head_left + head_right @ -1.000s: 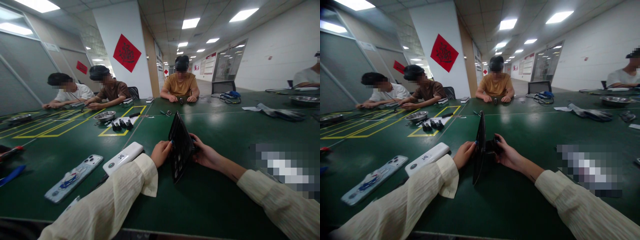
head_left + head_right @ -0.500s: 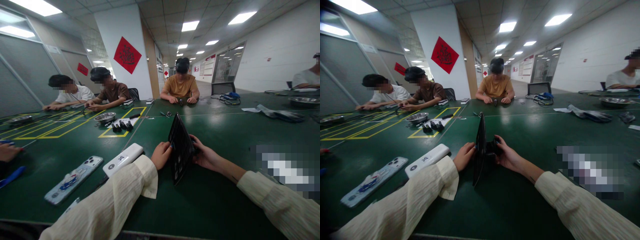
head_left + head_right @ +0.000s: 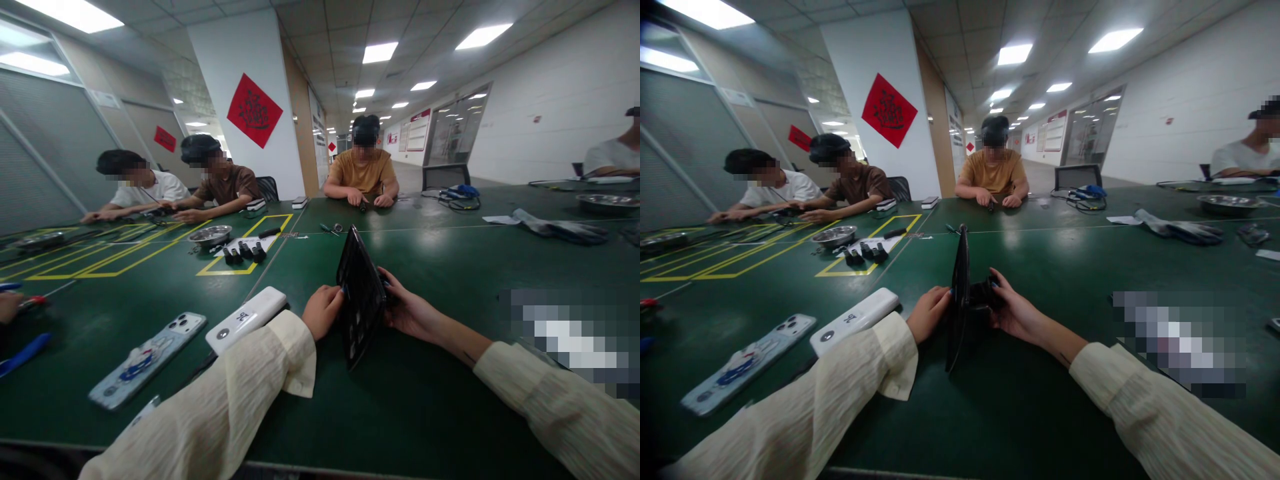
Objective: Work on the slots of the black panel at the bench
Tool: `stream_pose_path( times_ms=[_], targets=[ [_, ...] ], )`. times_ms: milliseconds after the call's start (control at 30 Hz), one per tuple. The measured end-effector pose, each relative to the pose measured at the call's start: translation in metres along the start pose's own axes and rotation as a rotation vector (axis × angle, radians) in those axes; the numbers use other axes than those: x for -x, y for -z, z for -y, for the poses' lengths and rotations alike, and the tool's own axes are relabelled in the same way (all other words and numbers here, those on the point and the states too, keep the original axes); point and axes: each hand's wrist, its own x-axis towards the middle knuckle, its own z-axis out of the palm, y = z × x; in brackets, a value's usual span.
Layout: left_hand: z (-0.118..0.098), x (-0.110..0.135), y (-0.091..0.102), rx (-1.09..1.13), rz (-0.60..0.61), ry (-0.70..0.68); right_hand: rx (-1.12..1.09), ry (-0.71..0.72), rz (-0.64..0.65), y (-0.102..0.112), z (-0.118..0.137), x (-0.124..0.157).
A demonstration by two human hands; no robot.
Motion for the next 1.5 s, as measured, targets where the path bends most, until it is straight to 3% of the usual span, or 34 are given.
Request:
stream_pose_path(
  times_ms=[200, 467, 733, 967, 1500],
  targets=[
    [0.0033, 0.0004, -0.0037, -0.001, -0.005, 0.090, -0.006, -0.010, -0.030, 0.0004, -0.0007, -0.0005],
    [-0.0004, 0.0016, -0.0015, -0.078, -0.124, 0.008, -0.029, -0.006, -0.039, -0.0002, -0.0016, 0.0005],
    [0.0023, 0.0005, 0.0020, -0.147, -0.080, -0.041, -0.030, -0.019, -0.064, -0.0025, 0.0003, 0.0018],
    [-0.0044, 0.0061, 0.0030, -0.241, -0.114, -0.166, -0.037, 0.004, -0.042, -0.0051, 0.0003, 0.0041],
    [-0.0047, 0.0043, 0.0030, -0.275, -0.062, -0.127, -0.033, 0.007, -0.044, -0.0023, -0.0015, 0.0026]
  ],
)
